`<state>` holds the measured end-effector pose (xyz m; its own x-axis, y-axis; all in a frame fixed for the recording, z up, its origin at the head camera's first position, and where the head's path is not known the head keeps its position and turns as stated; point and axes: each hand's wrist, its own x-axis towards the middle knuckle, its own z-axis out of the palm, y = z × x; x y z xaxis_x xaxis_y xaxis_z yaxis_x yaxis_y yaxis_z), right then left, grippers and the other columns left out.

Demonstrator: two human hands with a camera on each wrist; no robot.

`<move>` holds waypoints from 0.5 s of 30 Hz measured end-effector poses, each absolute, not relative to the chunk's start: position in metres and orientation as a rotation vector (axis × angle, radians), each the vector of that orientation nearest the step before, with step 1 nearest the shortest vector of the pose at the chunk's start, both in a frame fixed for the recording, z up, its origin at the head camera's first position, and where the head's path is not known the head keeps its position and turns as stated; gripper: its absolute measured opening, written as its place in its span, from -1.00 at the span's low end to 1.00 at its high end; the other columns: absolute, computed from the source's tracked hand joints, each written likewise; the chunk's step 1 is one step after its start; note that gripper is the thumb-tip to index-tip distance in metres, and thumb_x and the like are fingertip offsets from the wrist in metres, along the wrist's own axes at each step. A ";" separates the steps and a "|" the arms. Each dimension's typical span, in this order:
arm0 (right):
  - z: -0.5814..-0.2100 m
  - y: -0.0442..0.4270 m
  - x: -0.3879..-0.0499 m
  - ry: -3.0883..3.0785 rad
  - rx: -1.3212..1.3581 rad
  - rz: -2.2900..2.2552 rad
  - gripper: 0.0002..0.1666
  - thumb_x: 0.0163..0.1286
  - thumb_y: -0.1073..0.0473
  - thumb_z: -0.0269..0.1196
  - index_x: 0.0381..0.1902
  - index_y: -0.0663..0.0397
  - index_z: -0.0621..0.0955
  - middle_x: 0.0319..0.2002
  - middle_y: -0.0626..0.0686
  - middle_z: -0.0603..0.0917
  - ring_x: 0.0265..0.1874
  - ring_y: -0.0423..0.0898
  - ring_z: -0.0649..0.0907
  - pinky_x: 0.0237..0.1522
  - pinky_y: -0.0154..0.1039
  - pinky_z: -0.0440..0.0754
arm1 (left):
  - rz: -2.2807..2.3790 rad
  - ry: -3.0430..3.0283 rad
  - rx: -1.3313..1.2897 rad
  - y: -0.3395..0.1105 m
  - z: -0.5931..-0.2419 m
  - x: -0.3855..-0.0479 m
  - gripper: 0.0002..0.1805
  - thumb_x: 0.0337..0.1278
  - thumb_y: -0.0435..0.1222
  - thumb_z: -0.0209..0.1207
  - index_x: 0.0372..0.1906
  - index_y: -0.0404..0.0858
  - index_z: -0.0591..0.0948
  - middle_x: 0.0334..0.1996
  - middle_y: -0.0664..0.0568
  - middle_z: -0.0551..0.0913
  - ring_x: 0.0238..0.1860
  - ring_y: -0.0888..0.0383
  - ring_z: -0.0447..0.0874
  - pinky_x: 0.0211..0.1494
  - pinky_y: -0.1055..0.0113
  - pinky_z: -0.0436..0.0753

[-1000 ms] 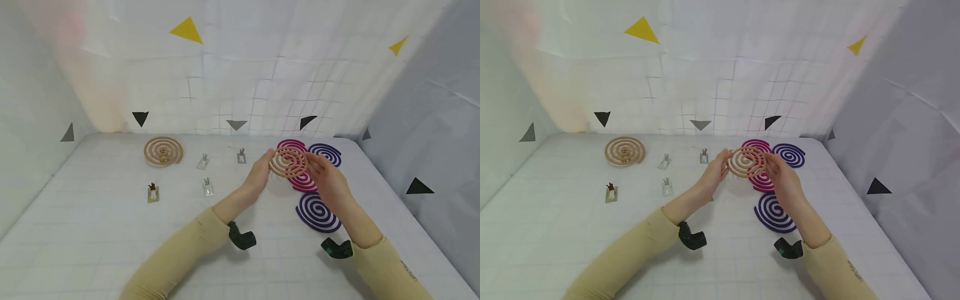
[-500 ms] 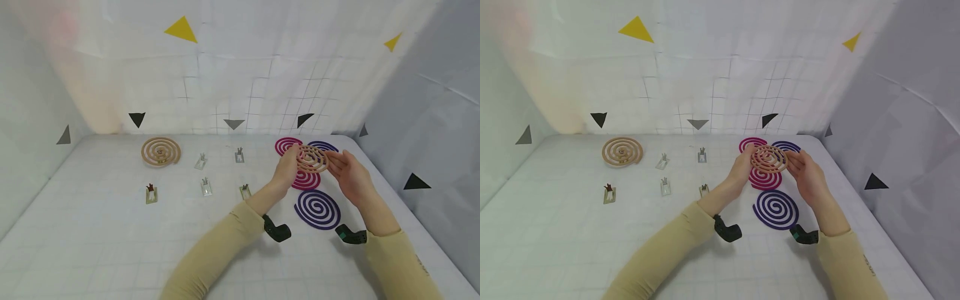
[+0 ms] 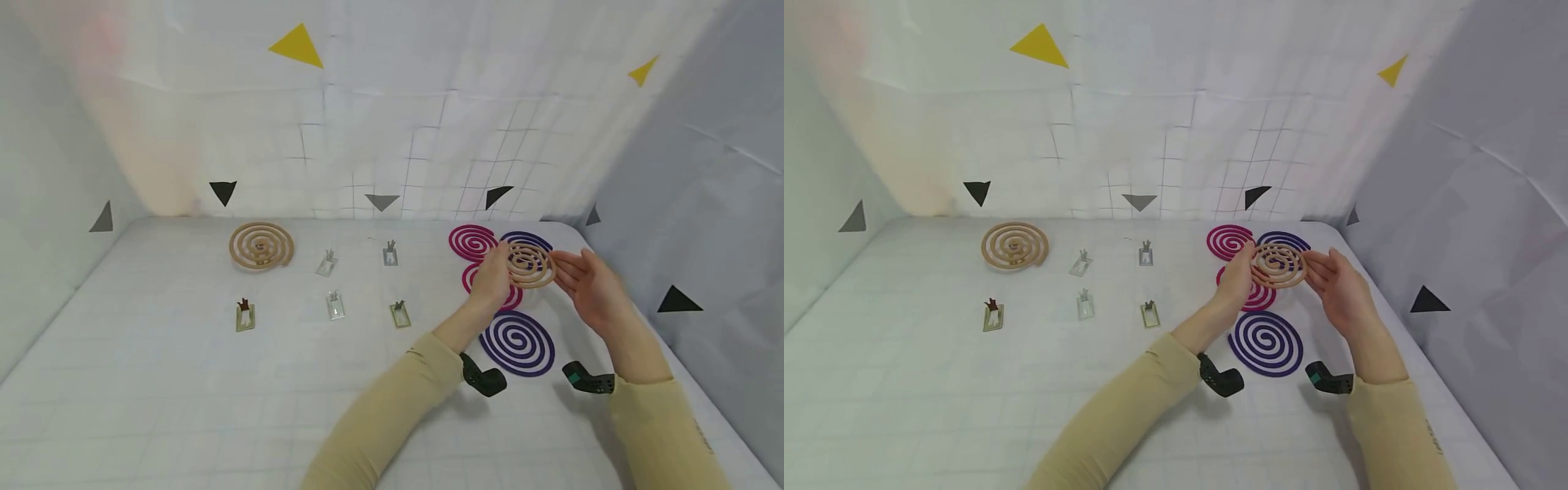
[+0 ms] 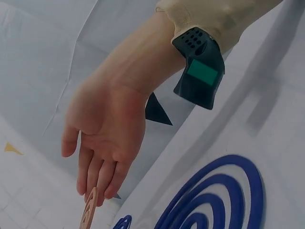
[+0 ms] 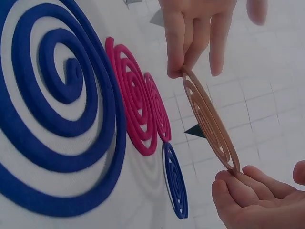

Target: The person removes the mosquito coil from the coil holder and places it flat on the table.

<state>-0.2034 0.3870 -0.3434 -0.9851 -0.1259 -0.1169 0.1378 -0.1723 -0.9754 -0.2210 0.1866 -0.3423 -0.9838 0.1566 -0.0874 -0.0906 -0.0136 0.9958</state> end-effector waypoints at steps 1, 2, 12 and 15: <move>-0.343 0.390 -0.203 1.903 0.021 -2.283 -0.07 0.62 -0.27 -0.32 0.58 0.28 -0.26 0.58 0.19 -0.32 0.57 -0.05 -0.18 0.57 -0.28 -0.24 | 2.126 2.064 0.066 0.189 -0.342 -0.221 -0.36 0.48 0.14 -0.27 0.29 -0.15 0.54 0.09 -0.05 0.66 0.11 0.09 0.60 0.15 0.27 0.55; -0.343 0.392 -0.203 1.906 0.026 -2.281 -0.06 0.62 -0.28 -0.32 0.58 0.28 -0.27 0.59 0.18 -0.32 0.57 -0.05 -0.18 0.57 -0.29 -0.24 | 2.132 2.048 0.061 0.192 -0.343 -0.221 -0.36 0.48 0.15 -0.27 0.29 -0.15 0.54 0.08 -0.05 0.67 0.09 0.10 0.60 0.13 0.28 0.55; -0.347 0.417 -0.201 1.928 0.069 -2.248 -0.05 0.62 -0.28 -0.32 0.56 0.27 -0.33 0.58 0.20 -0.40 0.57 0.02 -0.26 0.56 -0.25 -0.28 | 2.086 2.088 0.043 0.213 -0.343 -0.219 -0.28 0.46 0.18 -0.33 0.33 -0.17 0.52 0.31 0.07 0.55 0.39 0.13 0.41 0.48 0.22 0.35; -0.349 0.426 -0.202 1.892 0.077 -2.261 -0.04 0.61 -0.28 -0.28 0.57 0.25 -0.34 0.61 0.13 -0.34 0.58 -0.13 -0.06 0.56 -0.25 -0.27 | 2.081 2.067 0.058 0.215 -0.344 -0.218 -0.27 0.47 0.19 -0.36 0.34 -0.18 0.51 0.32 0.07 0.54 0.40 0.13 0.40 0.48 0.24 0.35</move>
